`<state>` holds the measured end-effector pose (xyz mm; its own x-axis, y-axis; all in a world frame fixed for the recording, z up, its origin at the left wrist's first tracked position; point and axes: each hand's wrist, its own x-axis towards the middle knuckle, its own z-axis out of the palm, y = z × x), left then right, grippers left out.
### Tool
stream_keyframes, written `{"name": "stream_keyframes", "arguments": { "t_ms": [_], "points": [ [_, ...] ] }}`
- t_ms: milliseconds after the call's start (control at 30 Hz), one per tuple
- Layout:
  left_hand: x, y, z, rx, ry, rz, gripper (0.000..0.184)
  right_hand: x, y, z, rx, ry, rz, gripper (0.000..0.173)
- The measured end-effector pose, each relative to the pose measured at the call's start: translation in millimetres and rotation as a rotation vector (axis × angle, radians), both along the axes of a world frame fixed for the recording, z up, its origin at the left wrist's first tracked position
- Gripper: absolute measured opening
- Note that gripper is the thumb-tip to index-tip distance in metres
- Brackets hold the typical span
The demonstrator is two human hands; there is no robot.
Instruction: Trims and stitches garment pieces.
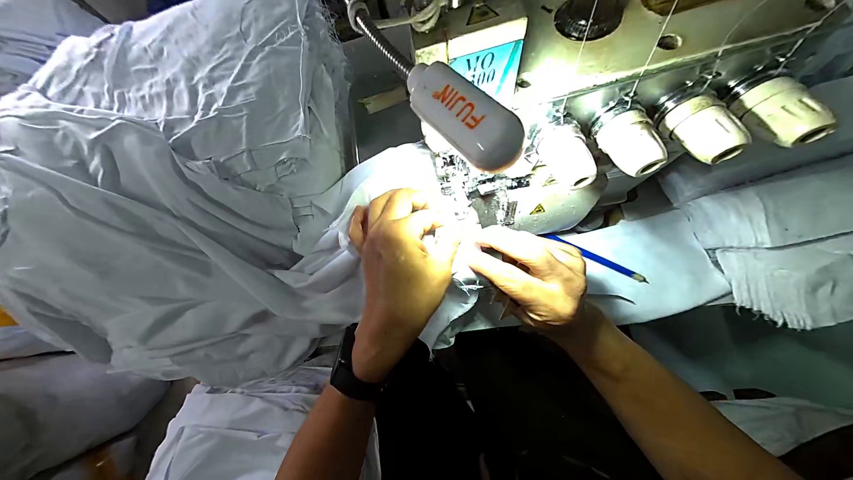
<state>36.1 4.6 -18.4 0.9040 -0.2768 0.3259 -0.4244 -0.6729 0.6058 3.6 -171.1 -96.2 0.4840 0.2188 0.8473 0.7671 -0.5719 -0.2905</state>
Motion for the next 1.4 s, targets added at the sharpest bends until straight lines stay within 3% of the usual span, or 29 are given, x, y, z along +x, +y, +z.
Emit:
{"name": "stream_keyframes", "arguments": {
  "t_ms": [133, 433, 733, 1400],
  "points": [
    [3, 2, -1, -0.005, -0.024, -0.013, 0.016, -1, 1, 7, -0.054, 0.031, -0.039, 0.014],
    [7, 11, 5, 0.023, 0.023, -0.023, 0.011, -5, 2, 16, -0.106, 0.074, -0.083, 0.014],
    [3, 7, 4, 0.013, -0.017, -0.006, 0.015, -10, 3, 17, -0.014, 0.172, -0.090, 0.014],
    [7, 9, 5, -0.010, 0.007, -0.012, 0.016, -6, 0, 16, -0.101, 0.100, -0.061, 0.016]
  ]
}}
